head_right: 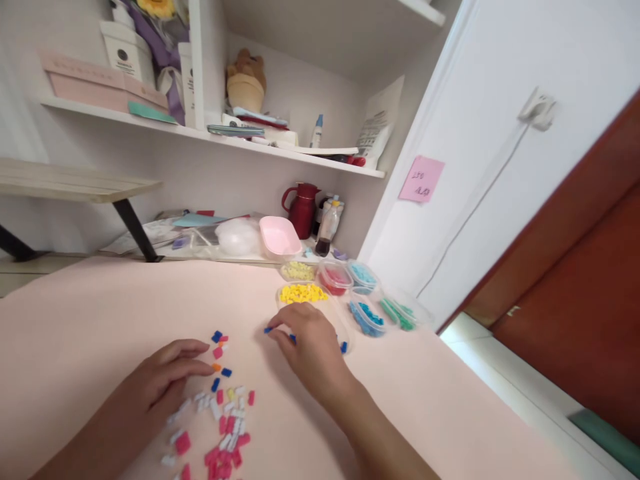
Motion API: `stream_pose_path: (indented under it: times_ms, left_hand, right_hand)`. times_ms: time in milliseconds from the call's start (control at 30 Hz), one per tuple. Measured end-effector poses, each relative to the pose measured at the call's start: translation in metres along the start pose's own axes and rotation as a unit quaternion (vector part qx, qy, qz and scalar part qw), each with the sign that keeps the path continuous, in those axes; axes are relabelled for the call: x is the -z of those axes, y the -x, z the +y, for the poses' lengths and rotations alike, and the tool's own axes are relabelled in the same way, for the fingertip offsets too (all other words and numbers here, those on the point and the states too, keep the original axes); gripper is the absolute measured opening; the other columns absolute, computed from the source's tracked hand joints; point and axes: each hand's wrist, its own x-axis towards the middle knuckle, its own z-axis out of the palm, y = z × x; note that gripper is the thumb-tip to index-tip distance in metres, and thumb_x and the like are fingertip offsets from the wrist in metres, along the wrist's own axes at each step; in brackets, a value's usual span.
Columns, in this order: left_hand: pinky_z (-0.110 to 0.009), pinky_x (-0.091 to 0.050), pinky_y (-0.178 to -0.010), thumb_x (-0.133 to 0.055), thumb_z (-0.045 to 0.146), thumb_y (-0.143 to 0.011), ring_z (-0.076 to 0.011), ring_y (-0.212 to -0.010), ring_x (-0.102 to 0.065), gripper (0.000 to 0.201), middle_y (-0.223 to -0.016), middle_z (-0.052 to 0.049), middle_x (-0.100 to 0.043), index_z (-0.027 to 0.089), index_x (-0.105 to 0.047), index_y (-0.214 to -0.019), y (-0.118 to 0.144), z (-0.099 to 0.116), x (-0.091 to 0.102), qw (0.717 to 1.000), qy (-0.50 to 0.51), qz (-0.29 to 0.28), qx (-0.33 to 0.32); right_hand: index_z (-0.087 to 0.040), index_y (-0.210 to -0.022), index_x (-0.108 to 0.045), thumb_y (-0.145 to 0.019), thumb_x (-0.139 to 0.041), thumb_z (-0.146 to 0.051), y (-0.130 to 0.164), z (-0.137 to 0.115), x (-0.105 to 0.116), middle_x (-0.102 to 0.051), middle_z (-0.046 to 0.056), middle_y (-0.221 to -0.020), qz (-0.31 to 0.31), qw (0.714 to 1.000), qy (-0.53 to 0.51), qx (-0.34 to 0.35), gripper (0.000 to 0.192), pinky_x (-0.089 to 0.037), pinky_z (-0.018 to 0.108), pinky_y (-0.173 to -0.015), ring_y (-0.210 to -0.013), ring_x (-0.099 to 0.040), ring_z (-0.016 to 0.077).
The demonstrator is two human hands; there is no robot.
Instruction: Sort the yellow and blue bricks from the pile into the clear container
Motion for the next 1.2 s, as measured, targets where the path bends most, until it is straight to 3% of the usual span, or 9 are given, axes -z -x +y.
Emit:
stream_pose_path:
  times_ms: [100, 233, 333, 567, 667, 800, 933, 1067, 1200]
  left_hand:
    - [-0.028, -0.054, -0.087, -0.044, 0.024, -0.082, -0.0170, -0.101, -0.067, 0.035, -0.112, 0.002, -0.070, 0.036, -0.077, -0.087, -0.001, -0.004, -0.002, 0.999, 0.015, 0.029, -0.025]
    - [-0.024, -0.053, -0.087, -0.042, 0.027, -0.085, -0.0155, -0.101, -0.067, 0.035, -0.110, 0.002, -0.070, 0.034, -0.076, -0.084, -0.002, -0.002, 0.000, 0.998, 0.030, 0.061, -0.016]
    - [-0.023, -0.053, -0.086, -0.042, 0.027, -0.085, -0.0154, -0.099, -0.068, 0.035, -0.109, 0.002, -0.071, 0.034, -0.076, -0.083, -0.002, -0.003, 0.000, 0.997, 0.034, 0.063, -0.026]
    - [-0.029, -0.053, -0.090, -0.047, 0.028, -0.083, -0.0198, -0.107, -0.065, 0.031, -0.117, 0.002, -0.068, 0.035, -0.077, -0.078, 0.000, -0.005, -0.002, 1.000, 0.018, 0.009, 0.011]
    - [-0.035, -0.051, -0.095, -0.046, 0.023, -0.082, -0.0219, -0.114, -0.061, 0.034, -0.124, 0.001, -0.064, 0.035, -0.078, -0.076, 0.000, 0.001, 0.000, 0.999, 0.010, -0.031, 0.041]
    - [-0.045, -0.045, -0.103, -0.044, 0.012, -0.079, -0.0238, -0.121, -0.056, 0.042, -0.129, 0.001, -0.062, 0.036, -0.079, -0.078, -0.001, 0.009, 0.005, 0.995, -0.004, -0.071, 0.067]
    - [-0.049, -0.044, -0.103, -0.044, 0.006, -0.076, -0.0254, -0.122, -0.056, 0.050, -0.131, 0.000, -0.062, 0.040, -0.079, -0.083, 0.000, 0.017, 0.008, 0.993, -0.035, -0.093, 0.057]
    - [-0.052, -0.044, -0.102, -0.046, 0.003, -0.074, -0.0273, -0.123, -0.055, 0.056, -0.134, 0.001, -0.061, 0.045, -0.077, -0.094, 0.004, 0.020, 0.004, 0.993, -0.074, -0.093, -0.005]
    - [-0.052, -0.044, -0.102, -0.044, 0.005, -0.078, -0.0266, -0.125, -0.054, 0.057, -0.136, -0.001, -0.060, 0.045, -0.072, -0.109, 0.008, 0.017, -0.002, 0.993, -0.086, -0.073, -0.038]
  right_hand:
    - [-0.024, -0.087, -0.070, -0.086, -0.061, -0.019, -0.002, 0.019, 0.024, -0.071, 0.003, -0.096, 0.025, 0.997, 0.039, -0.065, 0.009, -0.044, 0.035, -0.084, -0.095, -0.061, 0.0216]
    - [-0.024, -0.085, -0.072, -0.084, -0.060, -0.017, 0.001, 0.030, 0.033, -0.071, 0.004, -0.097, -0.018, 0.990, 0.098, -0.102, 0.013, -0.044, 0.037, -0.087, -0.097, -0.061, 0.0233]
    - [-0.025, -0.093, -0.074, -0.084, -0.056, -0.013, 0.003, 0.028, 0.030, -0.071, 0.004, -0.104, -0.034, 0.989, 0.100, -0.104, 0.024, -0.044, 0.037, -0.089, -0.101, -0.061, 0.0230]
    - [-0.024, -0.099, -0.072, -0.089, -0.049, -0.015, 0.004, 0.012, 0.019, -0.073, 0.003, -0.099, 0.047, 0.998, -0.020, -0.044, 0.026, -0.048, 0.033, -0.084, -0.095, -0.064, 0.0191]
    - [-0.024, -0.101, -0.071, -0.088, -0.049, -0.012, 0.007, -0.002, 0.004, -0.073, 0.002, -0.090, -0.024, 0.998, -0.059, -0.007, 0.028, -0.049, 0.029, -0.078, -0.086, -0.066, 0.0170]
    - [-0.025, -0.106, -0.071, -0.087, -0.049, -0.008, 0.013, -0.014, -0.017, -0.074, 0.002, -0.098, -0.114, 0.991, -0.054, 0.039, 0.034, -0.049, 0.028, -0.083, -0.093, -0.066, 0.0169]
    - [-0.026, -0.100, -0.073, -0.085, -0.051, -0.006, 0.017, -0.014, -0.029, -0.073, 0.001, -0.097, -0.151, 0.986, -0.047, 0.050, 0.034, -0.048, 0.026, -0.083, -0.090, -0.067, 0.0158]
    - [-0.028, -0.098, -0.074, -0.085, -0.051, -0.004, 0.019, -0.017, -0.032, -0.072, -0.001, -0.097, -0.193, 0.973, -0.104, 0.070, 0.036, -0.048, 0.022, -0.082, -0.088, -0.067, 0.0128]
    - [-0.026, -0.096, -0.073, -0.086, -0.051, -0.006, 0.018, -0.019, -0.035, -0.071, -0.001, -0.093, -0.159, 0.976, -0.143, 0.047, 0.031, -0.048, 0.022, -0.080, -0.086, -0.066, 0.0125]
